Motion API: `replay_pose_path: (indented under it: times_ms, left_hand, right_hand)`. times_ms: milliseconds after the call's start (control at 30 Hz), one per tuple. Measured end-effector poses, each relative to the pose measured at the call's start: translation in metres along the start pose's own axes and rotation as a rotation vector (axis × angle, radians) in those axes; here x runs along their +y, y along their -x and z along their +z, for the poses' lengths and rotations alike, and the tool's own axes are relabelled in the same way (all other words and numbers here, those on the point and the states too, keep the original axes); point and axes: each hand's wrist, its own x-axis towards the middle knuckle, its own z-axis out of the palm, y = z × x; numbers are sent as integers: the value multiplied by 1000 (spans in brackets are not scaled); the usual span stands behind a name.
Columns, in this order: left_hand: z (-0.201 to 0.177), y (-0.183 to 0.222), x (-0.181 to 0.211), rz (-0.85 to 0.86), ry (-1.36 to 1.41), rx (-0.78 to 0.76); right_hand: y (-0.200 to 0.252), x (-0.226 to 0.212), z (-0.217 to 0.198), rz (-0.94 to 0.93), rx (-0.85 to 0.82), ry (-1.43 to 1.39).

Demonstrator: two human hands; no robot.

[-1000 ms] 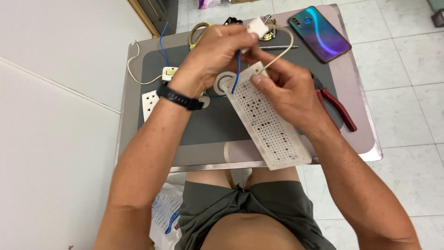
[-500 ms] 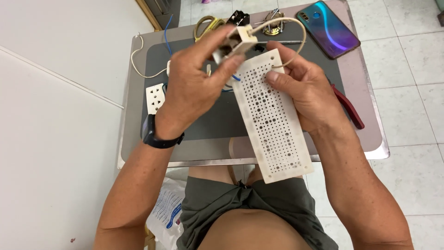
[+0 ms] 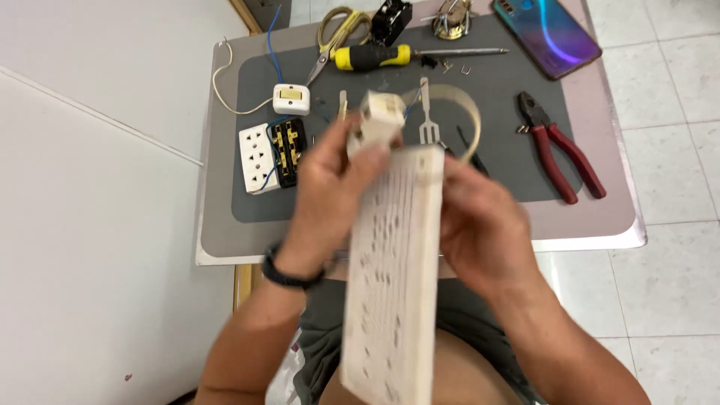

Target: Disassembling electrical components from a perforated panel using a screwdriver and pliers.

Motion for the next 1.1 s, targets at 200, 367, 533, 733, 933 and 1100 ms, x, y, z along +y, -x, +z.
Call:
replay_pose_path:
  times_ms: [200, 367, 533, 733, 933, 1100]
  left_hand:
    - [15, 58, -32, 61, 121, -5]
    - [15, 67, -52, 63, 312, 83]
    - [15, 73, -55, 111, 452, 42]
    - [15, 80, -50, 163, 477, 25]
    - [15, 80, -30, 164, 492, -55]
    - [-7, 79, 0, 374, -15, -236]
  right_hand:
    - [29, 39, -27, -185, 187, 543]
    - [40, 69, -58, -386, 149, 542]
    - [55, 67, -57, -472, 225, 690]
    - [66, 57, -70, -583, 237, 1064]
    - [79, 29, -42, -464, 227, 1437]
    - [98, 12, -44, -7, 507, 1446]
